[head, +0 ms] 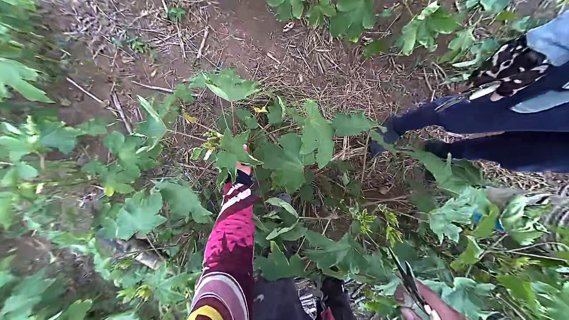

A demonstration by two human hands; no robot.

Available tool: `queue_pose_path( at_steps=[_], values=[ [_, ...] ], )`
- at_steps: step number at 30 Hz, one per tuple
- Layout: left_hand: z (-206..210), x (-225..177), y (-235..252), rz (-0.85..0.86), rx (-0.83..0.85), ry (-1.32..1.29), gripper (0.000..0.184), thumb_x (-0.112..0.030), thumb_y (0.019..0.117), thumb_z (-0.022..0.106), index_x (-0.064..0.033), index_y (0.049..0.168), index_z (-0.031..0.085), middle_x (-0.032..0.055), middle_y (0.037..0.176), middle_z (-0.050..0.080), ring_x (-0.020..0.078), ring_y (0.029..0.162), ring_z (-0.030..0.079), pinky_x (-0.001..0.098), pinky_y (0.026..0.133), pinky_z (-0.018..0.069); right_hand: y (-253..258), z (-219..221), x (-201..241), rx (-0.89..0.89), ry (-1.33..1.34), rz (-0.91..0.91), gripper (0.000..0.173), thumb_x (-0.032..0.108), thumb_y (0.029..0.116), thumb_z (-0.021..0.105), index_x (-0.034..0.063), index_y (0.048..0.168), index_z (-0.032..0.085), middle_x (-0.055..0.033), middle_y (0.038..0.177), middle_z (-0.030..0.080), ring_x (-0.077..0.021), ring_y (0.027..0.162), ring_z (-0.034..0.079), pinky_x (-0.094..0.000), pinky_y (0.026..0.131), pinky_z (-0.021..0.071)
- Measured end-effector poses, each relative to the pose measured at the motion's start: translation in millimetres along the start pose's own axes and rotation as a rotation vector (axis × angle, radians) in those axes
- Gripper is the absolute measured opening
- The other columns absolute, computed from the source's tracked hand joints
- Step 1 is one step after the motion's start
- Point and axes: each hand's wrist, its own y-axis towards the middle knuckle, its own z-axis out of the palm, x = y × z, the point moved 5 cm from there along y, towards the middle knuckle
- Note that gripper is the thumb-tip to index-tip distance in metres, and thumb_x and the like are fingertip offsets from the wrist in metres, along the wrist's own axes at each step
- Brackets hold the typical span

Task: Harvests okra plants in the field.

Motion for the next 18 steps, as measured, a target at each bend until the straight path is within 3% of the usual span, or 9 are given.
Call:
queue_pose_path(
  at_steps=[2, 5, 6, 7, 9, 10, 12, 15, 18],
  values=[
    [-1.4, -5.2, -13.8, -0.006, 0.11, 0.254, 0.036, -0.015, 0.1128, 0.031, -0.0093, 0.146, 0.044, 0.0021, 0.126, 0.061, 0.0043, 0.101, 0.061, 0.0204, 0.087, 0.0507, 47.7, 14.2, 40.2, 0.049, -0.08, -0.119, 0.059, 0.037, 0.1009, 0.063, -0.0037, 0.143, 0.054, -0.0203, 0.115, 0.07, -0.0282, 0.104, 0.069, -0.0507, 0.093, 0.0561],
    [-0.2, -14.1, -37.3, -0.08, 0.143, 0.596, 0.029, -0.015, 0.1104, 0.043, -0.0067, 0.136, 0.054, 0.0017, 0.108, 0.064, 0.0016, 0.083, 0.057, 0.0173, 0.076, 0.0496, 131.2, 48.5, 84.1, 0.072, -0.18, -0.18, 0.059, 0.05, 0.0987, 0.057, 0.0118, 0.144, 0.058, -0.0083, 0.111, 0.073, -0.0214, 0.093, 0.07, -0.0493, 0.08, 0.06],
    [-4.7, -15.7, -41.3, -0.124, 0.168, 0.652, 0.02, -0.016, 0.1091, 0.046, -0.0122, 0.125, 0.058, -0.0039, 0.097, 0.064, -0.0012, 0.076, 0.059, 0.0155, 0.072, 0.0516, 162.3, 60.4, 96.2, 0.134, -0.18, -0.129, 0.059, 0.05, 0.0989, 0.056, 0.0151, 0.147, 0.056, -0.0087, 0.113, 0.072, -0.0228, 0.093, 0.07, -0.0513, 0.08, 0.0594],
    [-14.0, -16.2, -44.4, -0.153, 0.233, 0.634, 0.02, -0.014, 0.1093, 0.046, -0.0118, 0.124, 0.058, -0.0035, 0.096, 0.062, 0.0018, 0.078, 0.059, 0.0189, 0.075, 0.0518, 193.3, 72.2, 107.0, 0.225, -0.179, -0.055, 0.059, 0.049, 0.1001, 0.055, 0.0173, 0.149, 0.053, -0.0104, 0.115, 0.071, -0.0261, 0.095, 0.07, -0.0542, 0.084, 0.0573],
    [-48.9, 7.8, -16.3, 0.039, 0.345, 0.469, 0.02, -0.017, 0.108, 0.048, -0.009, 0.119, 0.062, -0.0015, 0.095, 0.068, 0.0044, 0.074, 0.063, 0.0209, 0.066, 0.0557, 250.4, 96.1, 121.8, 0.389, -0.215, 0.082, 0.056, 0.049, 0.1037, 0.053, 0.0181, 0.15, 0.051, -0.016, 0.117, 0.07, -0.0341, 0.104, 0.068, -0.0601, 0.092, 0.0525],
    [-63.1, 21.7, 5.9, 0.068, 0.284, 0.402, 0.017, -0.019, 0.1069, 0.051, -0.0093, 0.111, 0.065, 0.0, 0.09, 0.071, 0.0058, 0.066, 0.064, 0.0218, 0.058, 0.0557, 274.7, 108.5, 125.1, 0.435, -0.251, 0.125, 0.054, 0.048, 0.1047, 0.052, 0.0175, 0.149, 0.053, -0.0177, 0.117, 0.07, -0.0364, 0.108, 0.067, -0.0619, 0.094, 0.0509],
    [-74.2, 33.1, 23.6, 0.079, 0.172, 0.369, 0.01, -0.017, 0.1063, 0.053, -0.012, 0.105, 0.062, 0.0, 0.085, 0.072, 0.0073, 0.062, 0.066, 0.0231, 0.053, 0.0567, 314.8, 134.1, 125.4, 0.476, -0.32, 0.16, 0.049, 0.047, 0.1058, 0.051, 0.0139, 0.141, 0.059, -0.0193, 0.117, 0.07, -0.0387, 0.112, 0.066, -0.0639, 0.096, 0.0494],
    [-71.1, 28.6, 21.8, 0.109, 0.069, 0.389, 0.01, -0.005, 0.1024, 0.051, -0.0058, 0.107, 0.06, 0.0024, 0.079, 0.073, 0.0085, 0.059, 0.067, 0.0231, 0.051, 0.0553, 358.9, 171.8, 120.4, 0.478, -0.386, 0.121, 0.044, 0.043, 0.106, 0.052, 0.0068, 0.126, 0.067, -0.0211, 0.114, 0.07, -0.0396, 0.11, 0.067, -0.0651, 0.092, 0.0504],
    [-92.7, 41.6, 39.0, 0.169, 0.168, 0.302, 0.014, -0.005, 0.1027, 0.05, -0.005, 0.112, 0.061, 0.0053, 0.085, 0.075, 0.0093, 0.06, 0.068, 0.0227, 0.052, 0.0563, 386.5, 190.0, 126.0, 0.448, -0.472, 0.075, 0.039, 0.039, 0.1041, 0.056, 0.0056, 0.119, 0.07, -0.021, 0.112, 0.071, -0.0402, 0.108, 0.068, -0.0669, 0.088, 0.0521]
  ],
)
